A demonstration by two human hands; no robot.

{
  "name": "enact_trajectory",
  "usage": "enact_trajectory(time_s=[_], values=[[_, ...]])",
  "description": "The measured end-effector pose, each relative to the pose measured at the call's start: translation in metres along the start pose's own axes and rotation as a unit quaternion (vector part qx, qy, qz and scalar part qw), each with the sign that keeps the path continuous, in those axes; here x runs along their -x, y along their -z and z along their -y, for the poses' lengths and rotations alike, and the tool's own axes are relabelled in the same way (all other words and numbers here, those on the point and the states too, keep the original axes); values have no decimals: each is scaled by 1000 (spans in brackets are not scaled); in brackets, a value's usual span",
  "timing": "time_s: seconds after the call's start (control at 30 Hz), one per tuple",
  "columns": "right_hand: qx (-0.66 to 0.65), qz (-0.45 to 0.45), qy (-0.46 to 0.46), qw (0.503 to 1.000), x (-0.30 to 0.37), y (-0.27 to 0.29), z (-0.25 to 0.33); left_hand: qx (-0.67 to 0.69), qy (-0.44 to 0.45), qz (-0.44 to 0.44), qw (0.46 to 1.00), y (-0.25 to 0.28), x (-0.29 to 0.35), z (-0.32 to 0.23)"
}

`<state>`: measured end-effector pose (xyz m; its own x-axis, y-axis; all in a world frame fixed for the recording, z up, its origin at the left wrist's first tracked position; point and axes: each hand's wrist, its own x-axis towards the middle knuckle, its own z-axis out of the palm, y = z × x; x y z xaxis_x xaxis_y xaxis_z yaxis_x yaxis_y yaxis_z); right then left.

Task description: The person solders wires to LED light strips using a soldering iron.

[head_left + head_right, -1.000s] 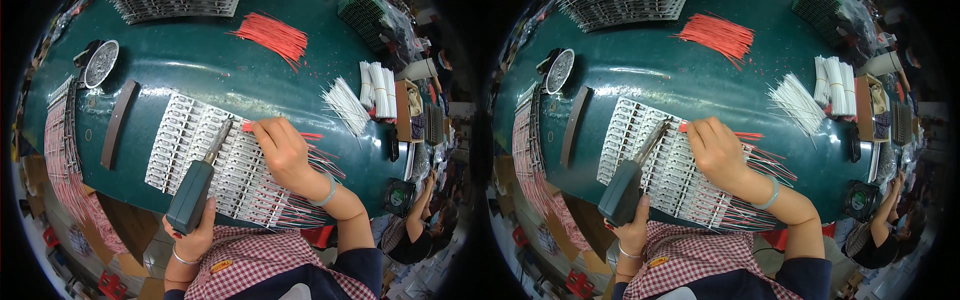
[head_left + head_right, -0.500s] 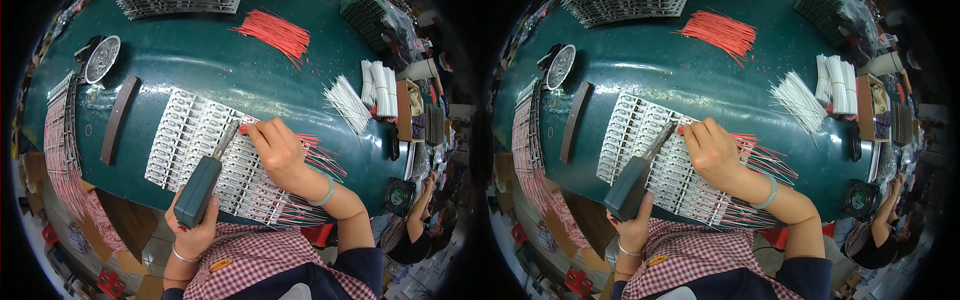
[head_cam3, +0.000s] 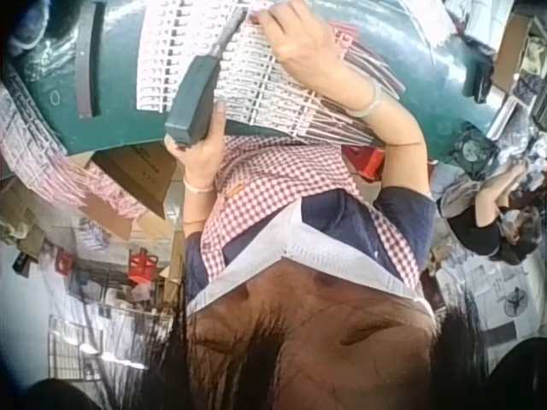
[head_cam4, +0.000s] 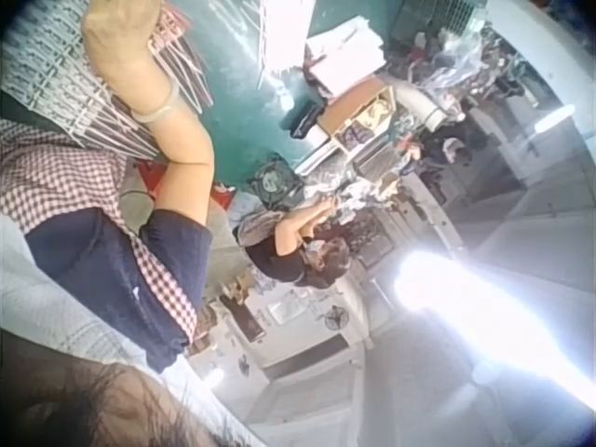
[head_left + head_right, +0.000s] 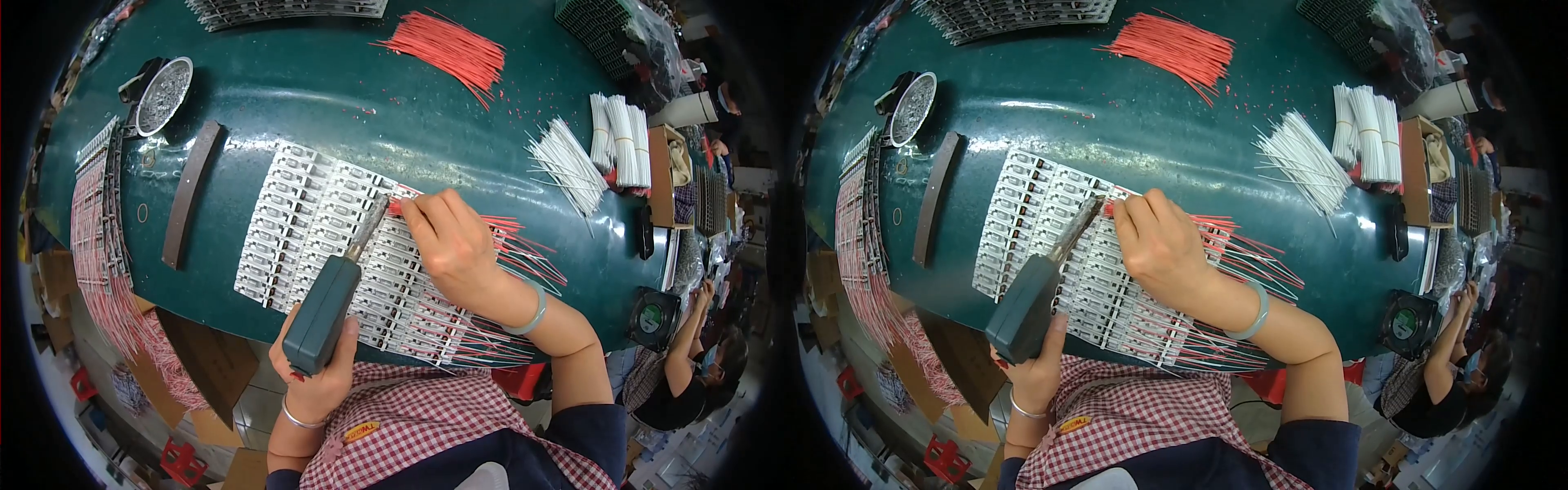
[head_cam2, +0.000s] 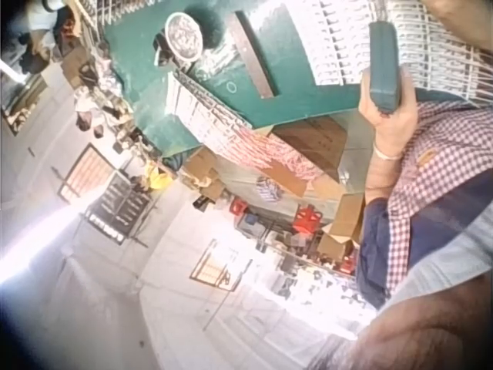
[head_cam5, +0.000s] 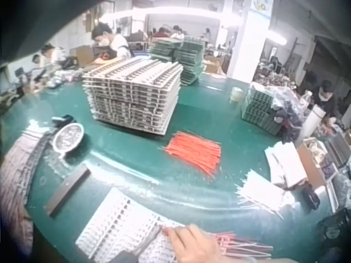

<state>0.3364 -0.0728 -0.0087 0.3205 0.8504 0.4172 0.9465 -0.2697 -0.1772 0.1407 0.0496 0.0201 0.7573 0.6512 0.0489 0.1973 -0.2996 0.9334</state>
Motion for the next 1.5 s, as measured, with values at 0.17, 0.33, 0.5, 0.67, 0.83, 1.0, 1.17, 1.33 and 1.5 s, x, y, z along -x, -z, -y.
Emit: enact_trajectory(time_s=[0.17, 0.33, 0.5, 0.67, 0.83, 1.0, 1.17, 1.33, 1.5], values=[[6, 4, -2, 1000, 1, 0, 1, 12, 11, -26, 1000, 4, 9, 5], [-14, -26, 6, 1000, 1, 0, 1, -9, -11, -29, 999, 7, 14, 8], [-24, -31, 11, 999, 6, 3, 6, 15, 19, -25, 999, 6, 15, 8], [-31, -16, 6, 999, 5, 2, 8, 19, 19, -11, 1000, 8, 16, 6], [-19, -8, 11, 1000, 6, 0, 7, 7, -1, 0, 1000, 5, 14, 8], [-11, 5, 7, 1000, 5, 1, 10, -12, 9, 14, 1000, 6, 16, 9], [-6, 7, 13, 1000, 5, 0, 11, -23, -3, 18, 1000, 7, 14, 5], [-7, 32, -16, 999, 5, 3, 14, -4, 22, -1, 1000, 8, 22, 7], [-12, 21, -14, 1000, 6, 2, 13, -59, -22, -23, 998, 13, 29, 7]])
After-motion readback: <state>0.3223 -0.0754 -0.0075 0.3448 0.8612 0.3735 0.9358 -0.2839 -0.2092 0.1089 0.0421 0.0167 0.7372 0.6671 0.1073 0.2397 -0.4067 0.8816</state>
